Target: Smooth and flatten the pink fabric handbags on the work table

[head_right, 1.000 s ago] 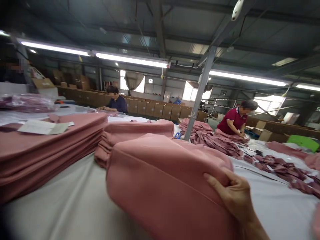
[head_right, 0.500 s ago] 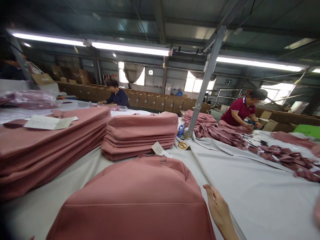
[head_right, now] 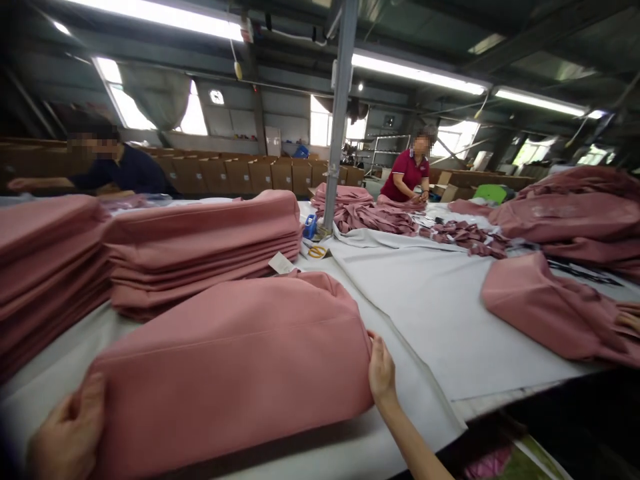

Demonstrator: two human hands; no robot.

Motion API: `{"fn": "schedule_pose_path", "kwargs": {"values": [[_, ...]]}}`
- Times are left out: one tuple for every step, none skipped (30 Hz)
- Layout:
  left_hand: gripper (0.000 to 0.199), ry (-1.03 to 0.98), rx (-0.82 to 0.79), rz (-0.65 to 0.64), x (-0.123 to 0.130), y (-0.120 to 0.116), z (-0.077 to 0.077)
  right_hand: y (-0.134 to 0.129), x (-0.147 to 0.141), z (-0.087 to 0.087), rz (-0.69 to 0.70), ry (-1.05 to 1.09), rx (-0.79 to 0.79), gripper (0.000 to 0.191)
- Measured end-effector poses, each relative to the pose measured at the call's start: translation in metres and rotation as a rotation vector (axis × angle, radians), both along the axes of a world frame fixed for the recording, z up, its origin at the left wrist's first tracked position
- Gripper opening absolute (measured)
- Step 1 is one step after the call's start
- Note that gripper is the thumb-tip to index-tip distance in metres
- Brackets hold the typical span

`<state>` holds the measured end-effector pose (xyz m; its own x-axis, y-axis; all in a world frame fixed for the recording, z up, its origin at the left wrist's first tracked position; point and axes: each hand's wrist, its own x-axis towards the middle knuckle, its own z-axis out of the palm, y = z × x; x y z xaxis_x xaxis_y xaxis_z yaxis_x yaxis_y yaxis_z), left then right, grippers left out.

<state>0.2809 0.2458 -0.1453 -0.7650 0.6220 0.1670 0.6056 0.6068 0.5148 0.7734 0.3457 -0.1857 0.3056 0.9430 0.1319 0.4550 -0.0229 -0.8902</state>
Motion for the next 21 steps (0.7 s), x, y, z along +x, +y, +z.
{"fn": "schedule_pose_path", "kwargs": {"values": [[0.042, -0.07, -0.024, 0.027, 0.002, 0.005, -0.002, -0.004, 0.002, -0.003, -0.012, -0.02, 0.017, 0.065], [0.04, -0.134, -0.04, 0.046, 0.005, 0.007, -0.005, -0.008, 0.003, -0.007, -0.023, -0.042, 0.027, 0.066], [0.038, -0.181, -0.052, 0.048, 0.008, 0.006, -0.009, -0.012, 0.005, -0.011, -0.029, -0.065, 0.032, 0.067], [0.038, -0.198, -0.063, 0.033, 0.01, 0.004, -0.014, -0.017, 0.006, -0.015, -0.027, -0.089, 0.037, 0.067], [0.038, -0.19, -0.07, 0.014, 0.011, 0.001, -0.018, -0.02, 0.008, -0.018, -0.017, -0.115, 0.048, 0.066], [0.037, -0.152, -0.062, -0.003, 0.011, -0.002, -0.021, -0.023, 0.009, -0.019, 0.001, -0.144, 0.069, 0.065], [0.037, -0.073, -0.015, -0.02, 0.01, -0.003, -0.022, -0.023, 0.011, -0.016, 0.022, -0.172, 0.098, 0.065], [0.037, 0.036, 0.067, -0.049, 0.01, -0.003, -0.022, -0.021, 0.012, -0.011, 0.046, -0.194, 0.133, 0.065], [0.04, 0.162, 0.182, -0.103, 0.009, -0.001, -0.018, -0.018, 0.014, -0.002, 0.082, -0.229, 0.171, 0.067], [0.045, 0.289, 0.299, -0.196, 0.01, 0.004, -0.012, -0.012, 0.015, 0.01, 0.139, -0.294, 0.201, 0.068], [0.052, 0.39, 0.383, -0.336, 0.012, 0.01, -0.003, -0.005, 0.016, 0.023, 0.215, -0.38, 0.218, 0.068], [0.057, 0.458, 0.41, -0.51, 0.014, 0.018, 0.007, 0.004, 0.016, 0.038, 0.307, -0.476, 0.222, 0.068], [0.061, 0.492, 0.353, -0.716, 0.019, 0.027, 0.019, 0.014, 0.015, 0.052, 0.41, -0.568, 0.215, 0.066], [0.064, 0.506, 0.238, -0.889, 0.024, 0.036, 0.031, 0.025, 0.013, 0.065, 0.515, -0.643, 0.197, 0.064], [0.067, 0.52, 0.068, -0.996, 0.03, 0.045, 0.042, 0.036, 0.01, 0.077, 0.609, -0.691, 0.174, 0.065], [0.071, 0.531, -0.108, -1.056, 0.037, 0.053, 0.052, 0.047, 0.007, 0.086, 0.686, -0.707, 0.149, 0.068], [0.079, 0.539, -0.222, -1.087, 0.043, 0.06, 0.06, 0.056, 0.004, 0.093, 0.75, -0.715, 0.126, 0.071], [0.086, 0.541, -0.298, -1.101, 0.049, 0.066, 0.066, 0.063, 0.001, 0.098, 0.803, -0.733, 0.105, 0.075], [0.091, 0.541, -0.34, -1.11, 0.054, 0.07, 0.07, 0.068, -0.003, 0.101, 0.842, -0.754, 0.088, 0.08], [0.094, 0.539, -0.354, -1.118, 0.059, 0.073, 0.072, 0.071, -0.005, 0.102, 0.871, -0.777, 0.078, 0.084], [0.093, 0.536, -0.36, -1.125, 0.062, 0.074, 0.072, 0.071, -0.008, 0.103, 0.889, -0.802, 0.074, 0.087]]}}
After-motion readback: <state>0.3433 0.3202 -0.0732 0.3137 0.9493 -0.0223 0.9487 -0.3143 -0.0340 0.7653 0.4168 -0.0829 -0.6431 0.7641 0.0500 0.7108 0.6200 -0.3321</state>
